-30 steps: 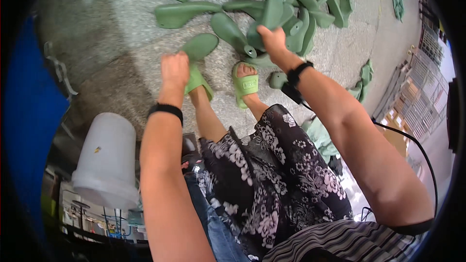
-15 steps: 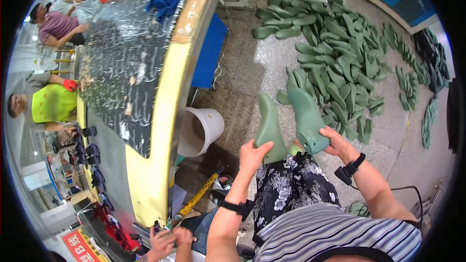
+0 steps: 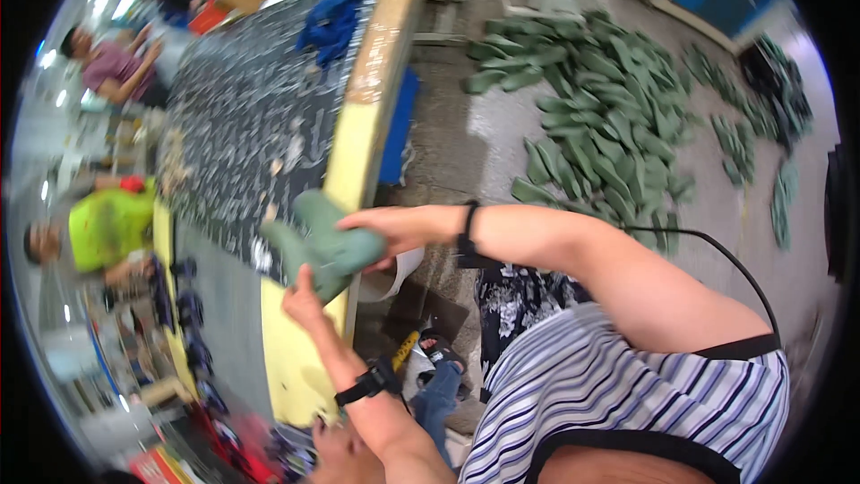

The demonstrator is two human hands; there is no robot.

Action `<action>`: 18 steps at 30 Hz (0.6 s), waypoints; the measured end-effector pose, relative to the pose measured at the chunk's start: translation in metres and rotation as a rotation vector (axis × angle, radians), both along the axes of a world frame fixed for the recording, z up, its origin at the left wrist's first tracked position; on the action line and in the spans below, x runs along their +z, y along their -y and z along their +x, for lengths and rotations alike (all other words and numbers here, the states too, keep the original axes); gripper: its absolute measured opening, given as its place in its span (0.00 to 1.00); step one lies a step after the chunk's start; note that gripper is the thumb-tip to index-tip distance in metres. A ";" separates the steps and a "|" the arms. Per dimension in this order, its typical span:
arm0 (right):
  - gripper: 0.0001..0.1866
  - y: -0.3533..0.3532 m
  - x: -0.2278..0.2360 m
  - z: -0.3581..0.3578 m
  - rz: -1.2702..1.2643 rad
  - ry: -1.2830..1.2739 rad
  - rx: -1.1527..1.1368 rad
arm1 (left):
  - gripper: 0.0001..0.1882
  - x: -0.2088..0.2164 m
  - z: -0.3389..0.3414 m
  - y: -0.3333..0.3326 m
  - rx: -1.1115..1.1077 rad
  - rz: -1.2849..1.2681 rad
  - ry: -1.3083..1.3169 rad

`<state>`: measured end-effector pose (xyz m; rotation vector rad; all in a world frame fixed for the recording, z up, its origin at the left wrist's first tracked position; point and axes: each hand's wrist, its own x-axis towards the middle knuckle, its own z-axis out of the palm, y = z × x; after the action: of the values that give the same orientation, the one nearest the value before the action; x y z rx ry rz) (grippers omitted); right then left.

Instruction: Gathering shoe lasts from bags and the floor and lining them up on a production line rail.

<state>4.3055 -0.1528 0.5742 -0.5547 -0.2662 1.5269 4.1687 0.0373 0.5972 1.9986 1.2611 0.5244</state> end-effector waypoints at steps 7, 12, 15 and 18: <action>0.19 -0.156 -0.019 0.029 -0.330 0.845 -0.106 | 0.28 -0.032 0.059 -0.147 -0.273 -0.111 0.082; 0.11 -0.114 -0.058 0.053 -0.148 0.878 -0.446 | 0.29 -0.034 0.088 -0.098 -0.160 0.872 -0.447; 0.14 0.001 -0.108 0.050 -0.350 0.346 -0.431 | 0.25 -0.025 0.138 0.004 -0.480 0.814 -0.016; 0.17 0.131 -0.177 0.039 -0.787 0.498 -0.226 | 0.21 -0.086 0.188 0.126 -1.046 0.250 0.137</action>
<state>4.3441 -0.2840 0.3976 -1.5410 0.0381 1.2173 4.3565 -0.0888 0.5113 2.4258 -0.0365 0.2767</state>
